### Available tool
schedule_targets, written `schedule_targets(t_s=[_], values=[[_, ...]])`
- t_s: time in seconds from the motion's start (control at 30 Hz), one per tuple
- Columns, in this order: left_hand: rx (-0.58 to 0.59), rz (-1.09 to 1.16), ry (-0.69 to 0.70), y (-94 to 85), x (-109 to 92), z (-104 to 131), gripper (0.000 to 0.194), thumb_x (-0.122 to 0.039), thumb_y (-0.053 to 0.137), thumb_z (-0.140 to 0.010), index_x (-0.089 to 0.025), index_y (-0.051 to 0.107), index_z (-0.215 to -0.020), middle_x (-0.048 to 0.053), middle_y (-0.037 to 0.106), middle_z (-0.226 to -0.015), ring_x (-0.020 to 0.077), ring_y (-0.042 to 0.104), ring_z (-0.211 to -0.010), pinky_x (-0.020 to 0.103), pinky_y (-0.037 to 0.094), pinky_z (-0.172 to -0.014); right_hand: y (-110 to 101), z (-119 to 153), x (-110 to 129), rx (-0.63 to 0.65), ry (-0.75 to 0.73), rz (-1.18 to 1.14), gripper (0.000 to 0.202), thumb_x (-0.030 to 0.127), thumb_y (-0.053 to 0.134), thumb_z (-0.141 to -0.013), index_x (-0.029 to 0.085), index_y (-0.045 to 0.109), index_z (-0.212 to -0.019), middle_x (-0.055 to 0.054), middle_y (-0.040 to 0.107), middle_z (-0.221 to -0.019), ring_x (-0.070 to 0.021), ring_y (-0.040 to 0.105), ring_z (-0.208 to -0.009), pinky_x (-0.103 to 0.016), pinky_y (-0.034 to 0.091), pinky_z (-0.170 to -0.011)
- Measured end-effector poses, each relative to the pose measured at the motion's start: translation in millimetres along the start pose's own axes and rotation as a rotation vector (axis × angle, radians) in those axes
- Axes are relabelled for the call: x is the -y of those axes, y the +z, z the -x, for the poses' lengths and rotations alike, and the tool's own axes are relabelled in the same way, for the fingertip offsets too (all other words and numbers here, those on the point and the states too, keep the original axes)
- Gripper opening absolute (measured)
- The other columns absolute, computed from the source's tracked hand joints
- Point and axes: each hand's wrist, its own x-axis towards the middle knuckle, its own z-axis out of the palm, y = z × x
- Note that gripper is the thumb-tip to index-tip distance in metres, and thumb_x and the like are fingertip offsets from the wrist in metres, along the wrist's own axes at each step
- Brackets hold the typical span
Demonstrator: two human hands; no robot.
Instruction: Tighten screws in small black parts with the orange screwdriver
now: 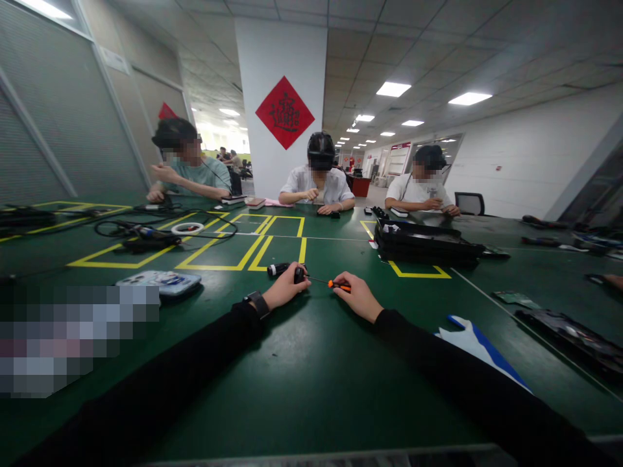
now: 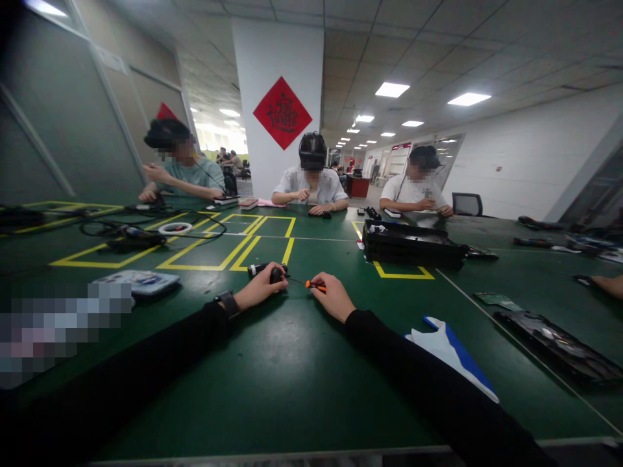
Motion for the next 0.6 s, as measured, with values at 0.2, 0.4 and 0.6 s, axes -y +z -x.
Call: schedule_targets(t_s=[0.2,0.4,0.6], values=[[-0.01,0.028,-0.026,1.9,-0.4,-2.2,0.03,-0.033,0.055,-0.07,-0.018,0.043,-0.093,-0.002,0.051,-0.077,0.0102,0.049,-0.064,0.026,0.044,-0.064,-0.4,-0.8,1.7,0.031,0.05,-0.04,0.018,0.026,0.046,-0.08,0.017,0.059,-0.089,-0.004,0.06,-0.086,-0.0127,0.054,-0.079,-0.027,0.041,-0.074],[-0.021,-0.007,0.014,0.7,-2.6,2.1,0.027,-0.032,0.055,-0.071,-0.018,0.044,-0.091,-0.002,0.052,-0.078,0.0107,0.05,-0.066,0.028,0.043,-0.068,-0.5,-0.8,1.3,0.011,-0.013,0.046,0.016,0.024,0.047,-0.079,0.016,0.061,-0.08,-0.005,0.059,-0.082,-0.0144,0.052,-0.08,-0.029,0.04,-0.077],[-0.042,-0.022,0.013,1.5,-1.8,1.7,0.028,-0.031,0.056,-0.069,-0.018,0.046,-0.092,-0.001,0.053,-0.077,0.0122,0.052,-0.069,0.029,0.043,-0.071,0.3,1.0,2.1,0.037,0.016,-0.039,0.019,0.026,0.056,-0.072,0.018,0.056,-0.09,-0.001,0.058,-0.082,-0.0127,0.052,-0.077,-0.028,0.041,-0.074]])
